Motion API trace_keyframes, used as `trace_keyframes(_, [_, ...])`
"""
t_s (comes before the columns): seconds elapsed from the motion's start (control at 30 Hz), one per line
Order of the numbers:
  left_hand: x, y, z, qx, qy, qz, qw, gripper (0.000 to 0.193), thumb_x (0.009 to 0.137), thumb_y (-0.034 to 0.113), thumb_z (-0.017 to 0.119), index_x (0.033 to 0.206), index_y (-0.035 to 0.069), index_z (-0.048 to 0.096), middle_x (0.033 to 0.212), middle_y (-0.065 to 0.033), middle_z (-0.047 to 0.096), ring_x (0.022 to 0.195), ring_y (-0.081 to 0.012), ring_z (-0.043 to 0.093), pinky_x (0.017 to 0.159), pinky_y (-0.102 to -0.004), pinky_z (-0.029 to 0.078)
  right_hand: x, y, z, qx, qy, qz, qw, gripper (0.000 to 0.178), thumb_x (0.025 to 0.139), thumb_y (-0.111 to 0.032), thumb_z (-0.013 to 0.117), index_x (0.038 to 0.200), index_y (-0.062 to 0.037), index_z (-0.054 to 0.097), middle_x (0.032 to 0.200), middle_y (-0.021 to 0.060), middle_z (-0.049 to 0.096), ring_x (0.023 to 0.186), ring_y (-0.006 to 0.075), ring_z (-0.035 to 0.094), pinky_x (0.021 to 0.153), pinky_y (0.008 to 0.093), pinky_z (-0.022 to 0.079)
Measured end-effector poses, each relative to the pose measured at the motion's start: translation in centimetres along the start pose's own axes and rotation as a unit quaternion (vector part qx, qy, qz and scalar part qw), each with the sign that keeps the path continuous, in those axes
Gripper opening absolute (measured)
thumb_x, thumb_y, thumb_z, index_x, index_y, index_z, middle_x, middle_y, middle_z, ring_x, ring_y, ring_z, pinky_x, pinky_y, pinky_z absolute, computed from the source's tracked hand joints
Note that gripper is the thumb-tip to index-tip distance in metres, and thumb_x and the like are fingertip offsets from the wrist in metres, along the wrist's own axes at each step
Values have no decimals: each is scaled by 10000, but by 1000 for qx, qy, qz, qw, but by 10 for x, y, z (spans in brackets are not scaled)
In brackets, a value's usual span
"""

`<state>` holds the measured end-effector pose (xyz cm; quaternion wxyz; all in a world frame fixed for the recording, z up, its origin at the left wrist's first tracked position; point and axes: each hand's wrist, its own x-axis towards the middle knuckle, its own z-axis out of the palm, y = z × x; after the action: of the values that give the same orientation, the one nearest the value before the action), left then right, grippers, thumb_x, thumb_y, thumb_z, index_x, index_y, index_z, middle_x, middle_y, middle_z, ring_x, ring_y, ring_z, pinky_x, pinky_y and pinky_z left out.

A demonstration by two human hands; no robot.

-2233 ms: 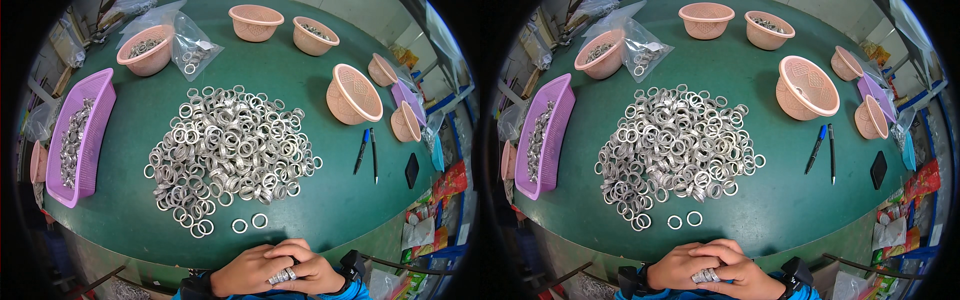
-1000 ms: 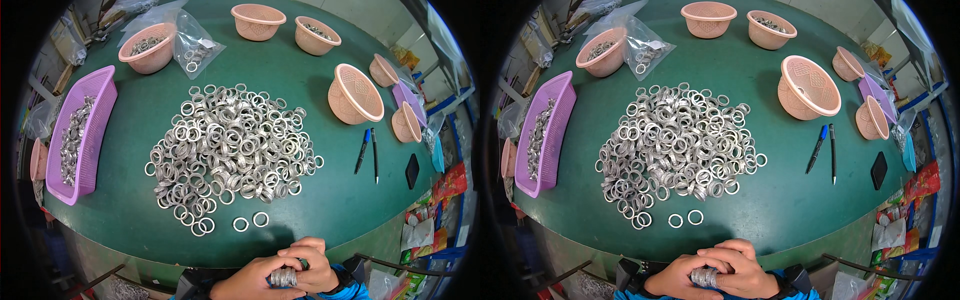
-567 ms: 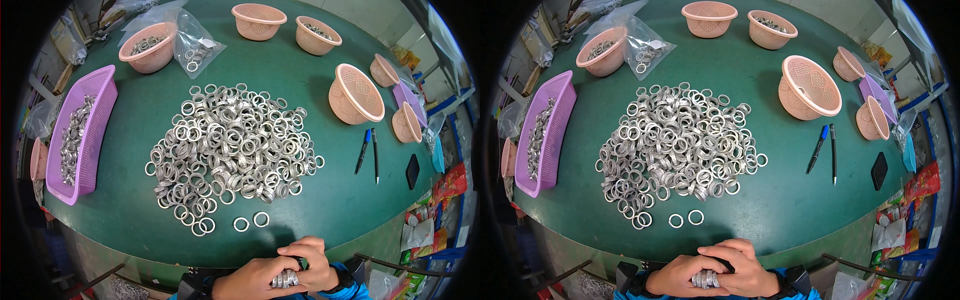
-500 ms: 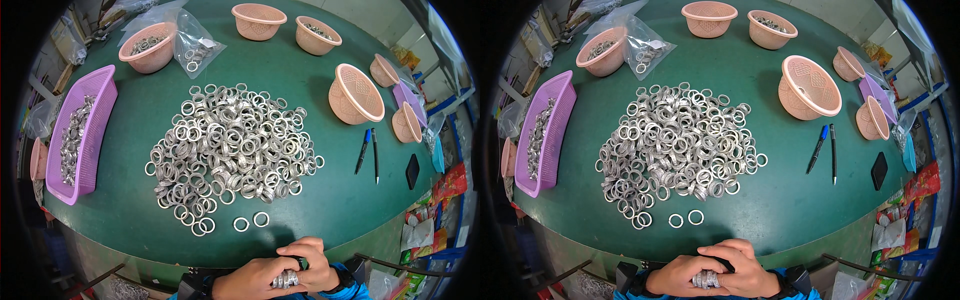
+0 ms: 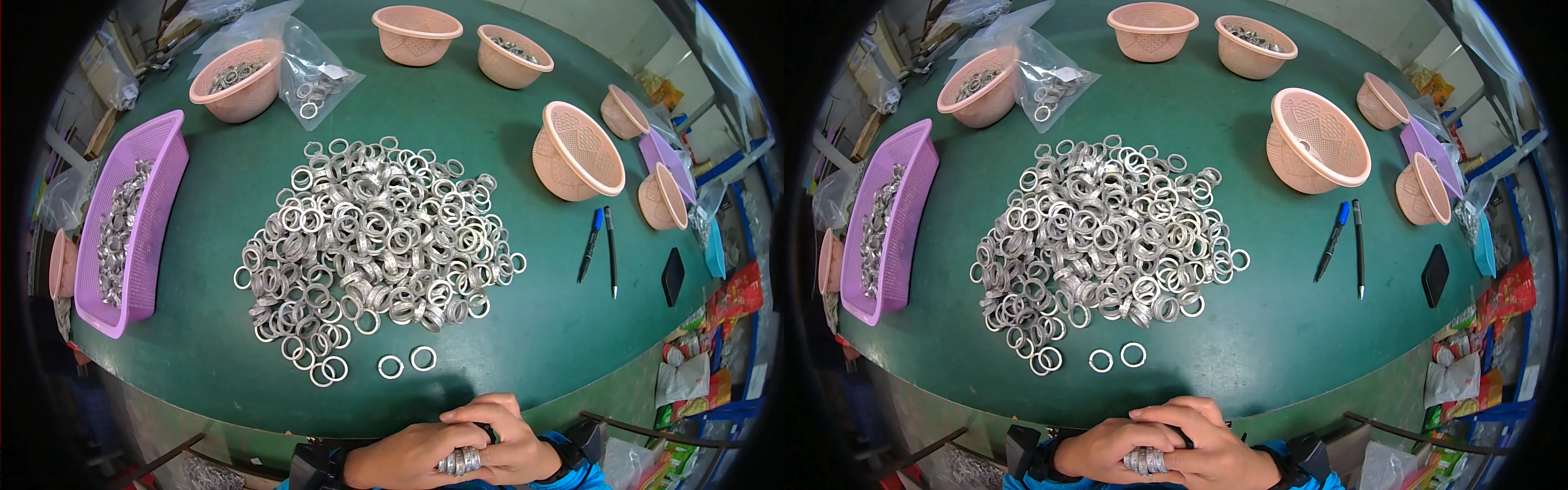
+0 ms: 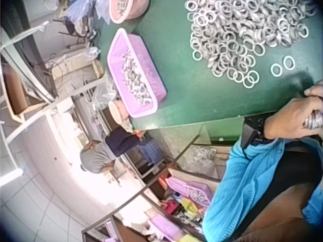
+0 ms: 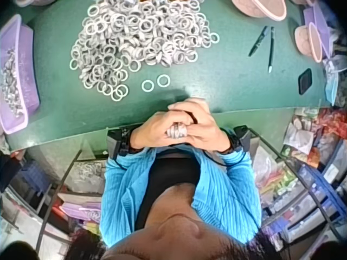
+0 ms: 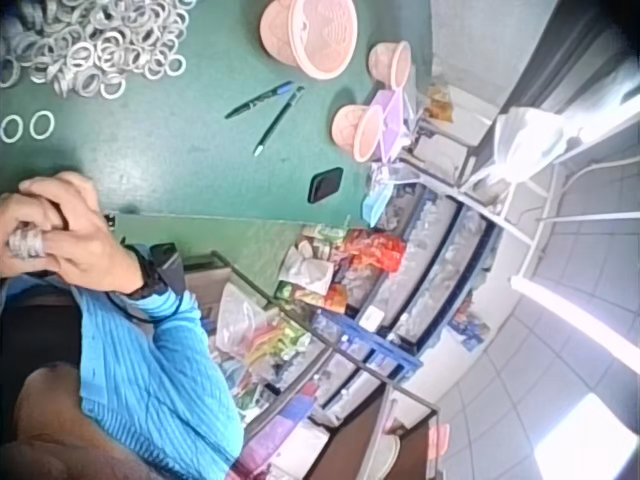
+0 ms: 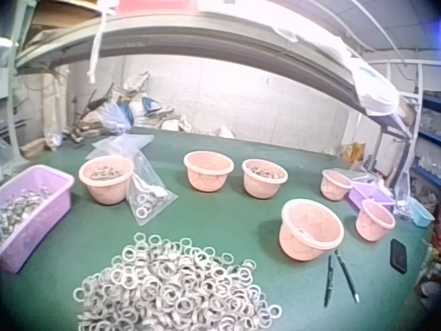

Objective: Sorting small metal rings into baskets and marking them with a pen.

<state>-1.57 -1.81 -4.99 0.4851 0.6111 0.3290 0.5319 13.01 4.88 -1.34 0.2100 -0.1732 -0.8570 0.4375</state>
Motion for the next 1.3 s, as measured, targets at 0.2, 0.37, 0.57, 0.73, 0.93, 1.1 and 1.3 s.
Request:
trace_keyframes(0.2, [-3,-4,-8,43,-77,-78,993,298,664,131,680,873,32,493,877,-101,556,783,-278,556,657,-322,456,6,-1,-4,72,-32,0,997,196,641,-139,676,792,-39,601,1093,170,470,960,297,435,806,379,314])
trace_keyframes(0.37, [-1,-3,-11,117,-100,-51,987,284,678,115,635,912,26,500,946,-88,535,831,-262,542,681,-323,457,6,5,-5,124,-48,-18,991,234,662,-137,662,839,-14,570,1123,204,427,987,335,423,832,417,305])
trace_keyframes(0.57, [0,-5,-5,250,-31,58,966,288,651,86,587,924,35,508,933,-73,528,829,-240,543,696,-313,458,5,7,0,213,-32,3,976,235,652,-123,675,838,-28,568,1121,207,430,983,340,430,828,421,311])
trace_keyframes(0.73, [0,-7,-7,271,-26,90,958,248,653,88,574,891,42,520,923,-63,523,839,-230,538,699,-317,455,8,4,3,214,8,11,977,188,636,-81,680,775,-16,572,1049,206,489,941,338,459,806,424,329])
trace_keyframes(0.93, [-6,-13,-6,164,-63,-1,985,275,615,99,639,859,43,525,913,-51,541,833,-240,537,719,-331,434,9,1,3,159,27,-7,987,183,632,-100,684,767,-20,589,1040,193,500,929,329,463,799,419,336])
trace_keyframes(1.1, [-3,-9,-6,127,-16,-15,992,371,556,95,700,882,45,529,895,-55,555,831,-245,536,722,-328,427,4,0,1,114,14,30,993,182,618,-130,700,752,-40,615,1075,172,489,956,303,435,804,391,322])
trace_keyframes(1.3, [-2,10,-5,-11,18,-210,978,391,622,70,682,976,25,522,949,-110,552,944,-256,518,803,-333,412,6,-5,-2,97,11,56,994,193,604,-130,715,747,-38,624,1091,170,479,965,300,422,815,388,315])
